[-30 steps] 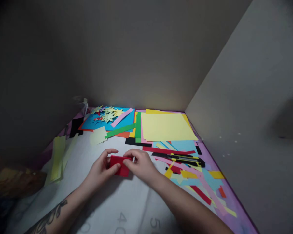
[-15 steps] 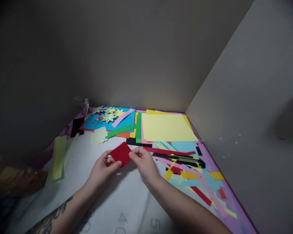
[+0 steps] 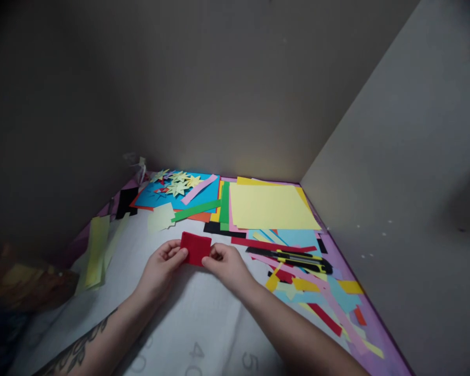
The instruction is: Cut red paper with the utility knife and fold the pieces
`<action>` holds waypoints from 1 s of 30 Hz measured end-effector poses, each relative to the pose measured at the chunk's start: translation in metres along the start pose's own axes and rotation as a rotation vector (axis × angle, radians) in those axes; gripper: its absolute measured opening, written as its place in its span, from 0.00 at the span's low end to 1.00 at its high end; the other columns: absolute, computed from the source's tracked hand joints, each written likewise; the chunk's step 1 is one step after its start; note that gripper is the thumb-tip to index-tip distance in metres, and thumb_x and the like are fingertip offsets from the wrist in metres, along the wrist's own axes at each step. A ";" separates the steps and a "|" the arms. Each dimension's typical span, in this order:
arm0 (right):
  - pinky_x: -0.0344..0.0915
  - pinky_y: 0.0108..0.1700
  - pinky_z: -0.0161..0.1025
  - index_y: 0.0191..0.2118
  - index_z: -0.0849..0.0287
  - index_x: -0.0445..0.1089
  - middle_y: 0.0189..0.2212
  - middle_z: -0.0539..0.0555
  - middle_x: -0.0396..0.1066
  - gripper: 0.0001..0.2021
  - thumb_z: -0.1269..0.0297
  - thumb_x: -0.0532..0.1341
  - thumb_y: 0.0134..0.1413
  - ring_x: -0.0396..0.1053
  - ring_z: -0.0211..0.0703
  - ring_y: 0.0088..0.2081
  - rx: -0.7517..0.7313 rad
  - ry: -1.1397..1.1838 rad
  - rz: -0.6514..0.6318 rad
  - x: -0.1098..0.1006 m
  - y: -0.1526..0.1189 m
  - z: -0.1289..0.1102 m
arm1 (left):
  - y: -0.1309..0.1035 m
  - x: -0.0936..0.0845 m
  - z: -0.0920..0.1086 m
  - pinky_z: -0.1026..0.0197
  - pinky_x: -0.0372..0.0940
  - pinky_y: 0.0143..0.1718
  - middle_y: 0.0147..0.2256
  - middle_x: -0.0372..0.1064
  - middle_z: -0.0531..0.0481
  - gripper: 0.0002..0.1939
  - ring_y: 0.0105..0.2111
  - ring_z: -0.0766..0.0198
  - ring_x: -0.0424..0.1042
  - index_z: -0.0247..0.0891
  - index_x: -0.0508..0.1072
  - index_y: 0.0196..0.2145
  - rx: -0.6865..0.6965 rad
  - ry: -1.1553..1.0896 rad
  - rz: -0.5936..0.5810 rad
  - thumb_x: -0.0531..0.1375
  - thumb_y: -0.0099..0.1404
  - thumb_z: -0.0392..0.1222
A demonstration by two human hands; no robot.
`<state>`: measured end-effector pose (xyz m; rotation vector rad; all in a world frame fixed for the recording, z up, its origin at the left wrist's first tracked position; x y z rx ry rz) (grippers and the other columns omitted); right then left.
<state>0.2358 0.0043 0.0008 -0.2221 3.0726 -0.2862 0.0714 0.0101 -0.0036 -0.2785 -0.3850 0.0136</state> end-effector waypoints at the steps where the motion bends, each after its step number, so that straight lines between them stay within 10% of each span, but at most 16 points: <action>1: 0.52 0.25 0.33 0.21 0.60 0.61 0.19 0.46 0.62 0.10 0.63 0.63 0.42 0.57 0.34 0.22 0.000 0.015 -0.005 0.000 0.000 0.000 | 0.000 0.000 0.000 0.66 0.64 0.34 0.29 0.75 0.49 0.17 0.28 0.67 0.72 0.34 0.69 0.34 -0.004 0.008 0.000 0.68 0.49 0.42; 8: 0.63 0.38 0.39 0.43 0.57 0.66 0.39 0.53 0.70 0.17 0.67 0.62 0.44 0.67 0.42 0.36 -0.202 -0.174 0.120 -0.006 -0.004 -0.012 | -0.008 0.003 0.018 0.64 0.63 0.30 0.28 0.75 0.48 0.11 0.28 0.63 0.72 0.34 0.74 0.32 0.149 0.407 0.021 0.65 0.50 0.41; 14: 0.63 0.45 0.43 0.41 0.53 0.73 0.38 0.54 0.72 0.12 0.68 0.63 0.47 0.67 0.46 0.43 -0.495 -0.356 0.097 -0.014 -0.010 -0.030 | -0.017 0.008 0.020 0.64 0.64 0.31 0.28 0.75 0.49 0.06 0.28 0.62 0.72 0.36 0.75 0.30 0.225 0.575 -0.073 0.62 0.53 0.40; 30: 0.64 0.37 0.38 0.34 0.55 0.74 0.29 0.51 0.72 0.05 0.68 0.61 0.50 0.69 0.41 0.33 -0.386 -0.296 0.060 -0.013 -0.007 -0.026 | -0.022 0.007 0.014 0.64 0.65 0.32 0.29 0.76 0.49 0.06 0.29 0.62 0.72 0.37 0.76 0.31 0.246 0.684 -0.168 0.60 0.56 0.39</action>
Point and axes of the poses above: each hand's wrist, its own y-axis towards the middle knuckle, its own x-axis out of the palm, z = x × y, the point moved 1 cm from there along y, towards the middle knuckle
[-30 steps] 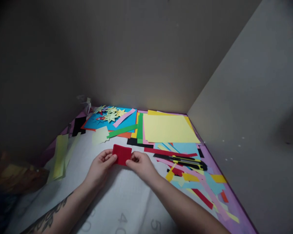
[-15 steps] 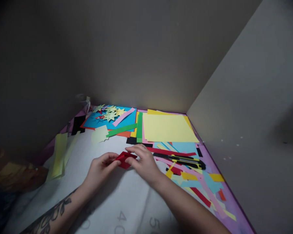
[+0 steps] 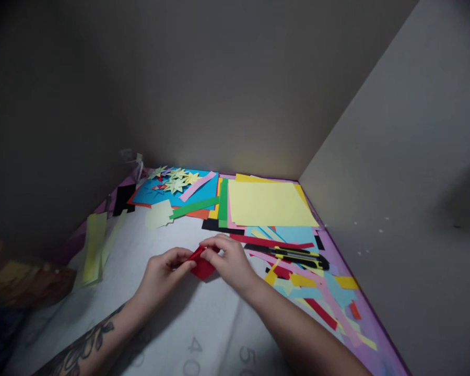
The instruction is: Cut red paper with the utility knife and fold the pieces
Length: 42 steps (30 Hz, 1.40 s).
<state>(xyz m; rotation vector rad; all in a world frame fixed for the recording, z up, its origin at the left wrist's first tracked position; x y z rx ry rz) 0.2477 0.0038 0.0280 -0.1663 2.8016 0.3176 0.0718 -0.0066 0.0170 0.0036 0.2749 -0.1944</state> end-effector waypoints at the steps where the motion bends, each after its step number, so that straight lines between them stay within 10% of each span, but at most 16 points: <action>1: 0.64 0.36 0.38 0.32 0.56 0.74 0.29 0.51 0.71 0.05 0.67 0.60 0.51 0.68 0.41 0.33 -0.010 -0.006 -0.009 0.000 0.000 -0.001 | 0.000 0.000 0.000 0.64 0.64 0.32 0.29 0.76 0.50 0.06 0.29 0.62 0.72 0.37 0.76 0.31 -0.009 -0.009 -0.008 0.60 0.56 0.39; 23: 0.60 0.30 0.34 0.23 0.58 0.70 0.23 0.50 0.69 0.08 0.66 0.59 0.50 0.66 0.39 0.28 0.074 0.002 -0.047 0.007 -0.004 -0.003 | 0.003 0.006 0.001 0.67 0.59 0.26 0.22 0.70 0.51 0.09 0.23 0.66 0.66 0.34 0.75 0.26 -0.126 -0.145 -0.095 0.62 0.53 0.44; 34: 0.65 0.32 0.36 0.36 0.60 0.73 0.26 0.51 0.72 0.11 0.62 0.62 0.46 0.69 0.40 0.28 0.273 0.229 0.006 0.005 0.003 0.014 | 0.014 -0.004 -0.005 0.67 0.60 0.26 0.22 0.70 0.54 0.21 0.23 0.67 0.68 0.35 0.70 0.38 -0.260 -0.448 0.090 0.67 0.49 0.48; 42: 0.65 0.26 0.35 0.47 0.61 0.72 0.30 0.53 0.75 0.20 0.58 0.62 0.48 0.68 0.38 0.25 0.317 0.300 0.185 0.003 0.004 0.024 | 0.015 0.001 -0.007 0.69 0.55 0.24 0.22 0.72 0.49 0.15 0.20 0.71 0.64 0.32 0.72 0.27 -0.304 -0.535 -0.060 0.69 0.46 0.45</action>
Point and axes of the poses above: each hand's wrist, its own y-axis towards the middle knuckle, its own x-axis out of the palm, z = x × y, the point moved 1 cm from there along y, towards the middle knuckle
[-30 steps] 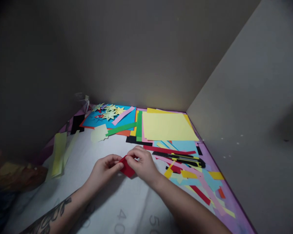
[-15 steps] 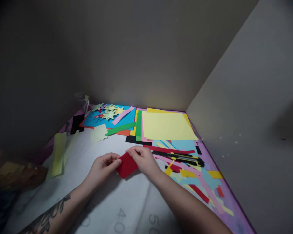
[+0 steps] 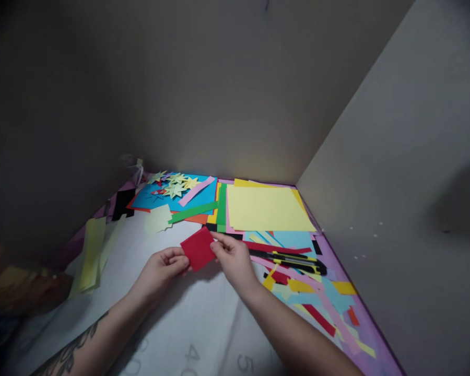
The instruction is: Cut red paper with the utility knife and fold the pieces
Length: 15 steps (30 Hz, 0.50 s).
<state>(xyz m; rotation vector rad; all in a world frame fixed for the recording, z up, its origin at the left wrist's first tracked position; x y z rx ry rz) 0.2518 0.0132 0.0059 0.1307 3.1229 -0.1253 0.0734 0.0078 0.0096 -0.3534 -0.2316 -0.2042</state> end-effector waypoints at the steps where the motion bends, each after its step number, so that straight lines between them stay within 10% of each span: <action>1: 0.67 0.29 0.36 0.48 0.60 0.72 0.34 0.54 0.76 0.20 0.58 0.62 0.49 0.70 0.40 0.28 -0.008 -0.010 -0.008 0.000 -0.001 0.000 | 0.000 0.000 0.001 0.69 0.55 0.24 0.22 0.71 0.49 0.14 0.20 0.71 0.64 0.32 0.72 0.26 0.011 0.011 0.010 0.68 0.46 0.45; 5: 0.68 0.44 0.42 0.51 0.58 0.70 0.46 0.55 0.73 0.20 0.59 0.60 0.52 0.71 0.46 0.43 -0.077 -0.063 -0.051 0.005 -0.007 0.001 | 0.003 -0.002 0.001 0.68 0.56 0.24 0.21 0.70 0.50 0.15 0.21 0.70 0.64 0.32 0.73 0.28 0.034 0.053 0.065 0.68 0.47 0.45; 9: 0.70 0.40 0.41 0.52 0.58 0.69 0.40 0.54 0.76 0.19 0.62 0.59 0.53 0.73 0.45 0.38 -0.139 -0.123 -0.046 0.006 -0.009 0.003 | 0.005 -0.005 -0.003 0.67 0.59 0.25 0.24 0.71 0.49 0.15 0.23 0.67 0.67 0.31 0.72 0.31 0.065 0.127 0.043 0.65 0.51 0.46; 15: 0.68 0.41 0.43 0.48 0.55 0.71 0.36 0.56 0.74 0.16 0.72 0.54 0.57 0.70 0.45 0.38 -0.712 -0.644 -0.074 -0.001 -0.011 -0.008 | 0.003 -0.008 -0.001 0.56 0.62 0.49 0.47 0.70 0.43 0.23 0.47 0.58 0.69 0.39 0.66 0.47 0.397 0.425 0.081 0.63 0.53 0.40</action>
Point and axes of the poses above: each hand's wrist, its own y-axis towards the middle knuckle, its own x-axis out of the palm, z = x × y, the point moved 1 cm from there along y, towards the middle knuckle
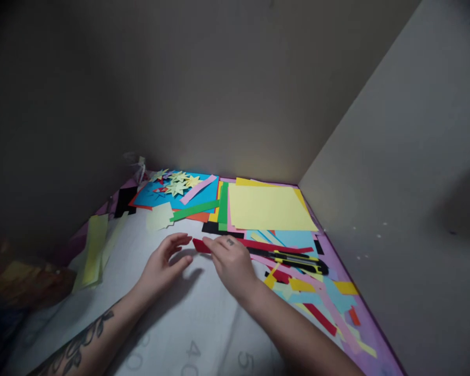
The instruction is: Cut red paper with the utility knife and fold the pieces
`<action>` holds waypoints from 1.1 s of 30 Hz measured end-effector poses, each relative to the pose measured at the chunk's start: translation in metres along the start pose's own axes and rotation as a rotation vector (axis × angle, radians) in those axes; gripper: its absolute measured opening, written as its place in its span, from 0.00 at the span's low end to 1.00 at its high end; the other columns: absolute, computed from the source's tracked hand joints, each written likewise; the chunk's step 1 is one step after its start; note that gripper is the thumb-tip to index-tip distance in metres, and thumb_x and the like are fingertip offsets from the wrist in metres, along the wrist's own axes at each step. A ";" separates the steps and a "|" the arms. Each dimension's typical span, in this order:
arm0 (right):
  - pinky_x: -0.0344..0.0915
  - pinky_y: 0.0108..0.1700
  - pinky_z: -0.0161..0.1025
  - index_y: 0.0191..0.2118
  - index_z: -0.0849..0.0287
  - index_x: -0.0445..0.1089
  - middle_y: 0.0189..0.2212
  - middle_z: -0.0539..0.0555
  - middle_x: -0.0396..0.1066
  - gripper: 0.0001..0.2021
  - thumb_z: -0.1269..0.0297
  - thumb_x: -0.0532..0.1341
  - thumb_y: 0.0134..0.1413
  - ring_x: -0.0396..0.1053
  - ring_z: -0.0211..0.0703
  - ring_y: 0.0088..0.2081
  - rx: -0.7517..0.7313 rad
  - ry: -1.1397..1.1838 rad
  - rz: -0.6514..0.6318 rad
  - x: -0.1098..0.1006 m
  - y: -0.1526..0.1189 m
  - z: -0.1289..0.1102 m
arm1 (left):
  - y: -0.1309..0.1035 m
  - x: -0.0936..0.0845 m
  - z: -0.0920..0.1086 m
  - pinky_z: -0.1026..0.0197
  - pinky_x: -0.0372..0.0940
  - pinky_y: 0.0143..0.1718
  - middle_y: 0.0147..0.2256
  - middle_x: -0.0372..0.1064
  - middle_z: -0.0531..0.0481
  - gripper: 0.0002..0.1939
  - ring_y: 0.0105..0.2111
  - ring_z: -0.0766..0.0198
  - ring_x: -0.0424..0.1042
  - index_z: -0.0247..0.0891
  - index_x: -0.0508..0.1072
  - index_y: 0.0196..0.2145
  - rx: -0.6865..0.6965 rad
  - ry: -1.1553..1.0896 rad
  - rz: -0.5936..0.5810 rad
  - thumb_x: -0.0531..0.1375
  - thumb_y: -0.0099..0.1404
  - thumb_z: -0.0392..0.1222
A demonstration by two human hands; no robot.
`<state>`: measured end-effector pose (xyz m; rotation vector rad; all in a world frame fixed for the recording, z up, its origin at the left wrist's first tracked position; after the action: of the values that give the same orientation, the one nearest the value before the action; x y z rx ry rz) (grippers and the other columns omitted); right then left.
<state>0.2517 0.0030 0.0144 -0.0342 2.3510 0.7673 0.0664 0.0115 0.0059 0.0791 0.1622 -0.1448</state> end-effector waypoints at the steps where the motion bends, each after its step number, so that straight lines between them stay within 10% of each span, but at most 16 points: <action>1: 0.68 0.40 0.43 0.48 0.55 0.71 0.35 0.57 0.74 0.16 0.73 0.54 0.57 0.70 0.45 0.38 -0.082 -0.037 -0.040 0.000 0.000 0.000 | 0.000 0.000 -0.001 0.56 0.61 0.51 0.48 0.69 0.43 0.23 0.49 0.58 0.68 0.39 0.66 0.49 0.036 0.057 -0.025 0.62 0.54 0.39; 5: 0.69 0.39 0.40 0.50 0.55 0.68 0.37 0.55 0.74 0.16 0.74 0.53 0.59 0.70 0.42 0.38 -0.173 0.025 -0.133 0.009 -0.003 0.002 | 0.004 0.000 -0.010 0.57 0.65 0.45 0.45 0.72 0.44 0.27 0.43 0.58 0.72 0.39 0.63 0.55 0.001 0.182 -0.198 0.60 0.56 0.39; 18: 0.58 0.54 0.57 0.58 0.55 0.60 0.56 0.59 0.62 0.22 0.73 0.54 0.57 0.55 0.54 0.57 -0.322 -0.401 -0.096 0.019 -0.010 -0.003 | 0.012 0.003 -0.015 0.63 0.65 0.38 0.38 0.76 0.52 0.16 0.35 0.62 0.73 0.41 0.74 0.45 0.103 0.331 -0.246 0.55 0.60 0.34; 28: 0.55 0.57 0.58 0.57 0.49 0.60 0.57 0.58 0.59 0.24 0.73 0.56 0.54 0.55 0.53 0.58 -0.202 -0.224 -0.129 0.023 -0.008 -0.005 | 0.010 0.003 -0.014 0.58 0.64 0.48 0.48 0.71 0.48 0.22 0.45 0.59 0.71 0.41 0.69 0.52 0.115 0.320 -0.249 0.55 0.59 0.35; 33: 0.69 0.43 0.44 0.55 0.55 0.59 0.41 0.55 0.71 0.24 0.71 0.59 0.52 0.70 0.45 0.42 0.182 0.111 -0.044 0.021 -0.011 0.015 | 0.011 0.001 -0.026 0.56 0.63 0.50 0.50 0.70 0.45 0.23 0.48 0.57 0.70 0.37 0.68 0.53 0.060 0.383 -0.220 0.55 0.58 0.35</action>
<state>0.2466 0.0054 -0.0134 -0.0510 2.5080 0.5400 0.0652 0.0245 -0.0196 0.1488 0.5494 -0.3541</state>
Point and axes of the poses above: each hand's wrist, its own y-axis towards the middle knuckle, its own x-axis out of the palm, z = x × y, the point moved 1 cm from there along y, towards the middle knuckle
